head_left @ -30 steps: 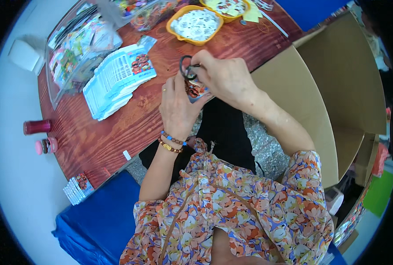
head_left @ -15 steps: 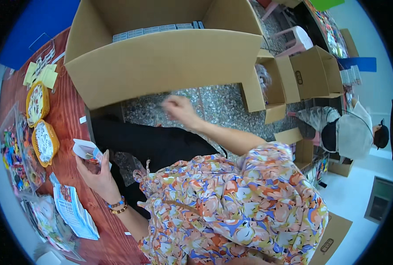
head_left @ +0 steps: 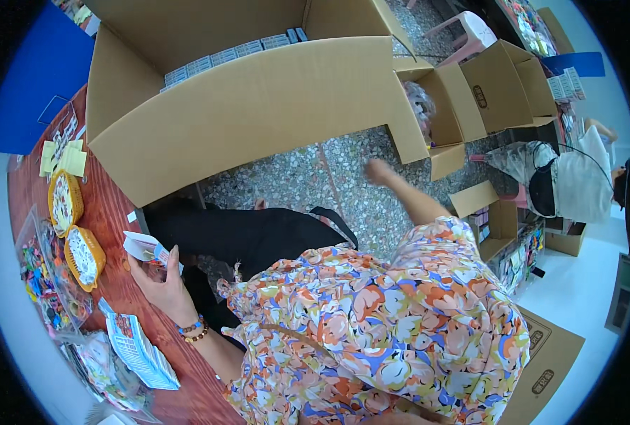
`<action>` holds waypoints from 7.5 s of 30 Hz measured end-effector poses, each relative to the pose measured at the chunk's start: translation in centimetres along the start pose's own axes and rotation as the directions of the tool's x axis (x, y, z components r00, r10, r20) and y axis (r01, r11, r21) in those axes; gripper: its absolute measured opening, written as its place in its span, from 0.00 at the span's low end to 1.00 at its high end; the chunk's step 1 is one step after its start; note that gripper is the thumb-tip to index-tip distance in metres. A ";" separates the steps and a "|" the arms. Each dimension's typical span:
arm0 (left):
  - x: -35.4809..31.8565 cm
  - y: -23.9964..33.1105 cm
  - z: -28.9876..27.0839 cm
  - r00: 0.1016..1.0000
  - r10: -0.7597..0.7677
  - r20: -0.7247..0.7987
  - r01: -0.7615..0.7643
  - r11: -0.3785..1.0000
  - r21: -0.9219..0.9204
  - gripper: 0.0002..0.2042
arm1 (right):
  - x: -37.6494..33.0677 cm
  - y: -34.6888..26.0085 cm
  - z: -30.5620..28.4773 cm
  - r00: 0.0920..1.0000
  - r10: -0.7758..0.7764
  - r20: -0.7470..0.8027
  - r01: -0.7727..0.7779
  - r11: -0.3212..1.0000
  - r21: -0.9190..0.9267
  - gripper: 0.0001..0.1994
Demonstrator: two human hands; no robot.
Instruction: The person is placing small toy components from bowls into white packets and then into a cardboard box.
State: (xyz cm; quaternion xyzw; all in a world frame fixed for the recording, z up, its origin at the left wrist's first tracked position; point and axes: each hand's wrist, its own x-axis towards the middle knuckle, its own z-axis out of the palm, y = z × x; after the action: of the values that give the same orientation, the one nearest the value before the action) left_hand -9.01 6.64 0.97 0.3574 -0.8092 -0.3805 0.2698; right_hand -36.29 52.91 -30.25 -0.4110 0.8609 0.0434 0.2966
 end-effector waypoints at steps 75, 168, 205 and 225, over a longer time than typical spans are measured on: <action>-0.3 -6.4 -7.7 0.689 -0.148 -0.710 0.389 0.902 0.189 0.38 | 11.1 -56.6 -32.8 0.475 -0.749 -0.462 0.756 0.080 0.649 0.16; -3.3 -8.6 -9.9 0.790 0.031 -0.612 0.007 0.998 0.060 0.18 | 12.7 -57.2 -35.5 -0.005 -0.960 -0.281 0.938 -0.102 0.332 0.11; -22.0 -7.5 -19.0 0.619 -0.110 -0.777 0.722 0.469 0.509 0.27 | 11.9 -67.2 -29.4 -0.160 -0.979 -0.126 0.970 -0.132 -0.206 0.28; -5.5 -7.8 -12.7 0.800 -0.489 -0.349 0.166 0.738 -0.654 0.14 | 11.1 -58.6 -35.2 0.171 -0.806 -0.566 0.971 0.042 0.233 0.13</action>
State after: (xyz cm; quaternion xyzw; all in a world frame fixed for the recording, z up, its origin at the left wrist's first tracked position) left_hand 6.17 2.01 0.92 0.4820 -0.4710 -0.5504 0.4929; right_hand -15.37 -4.47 2.44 -0.7515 0.4059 -0.4642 0.2346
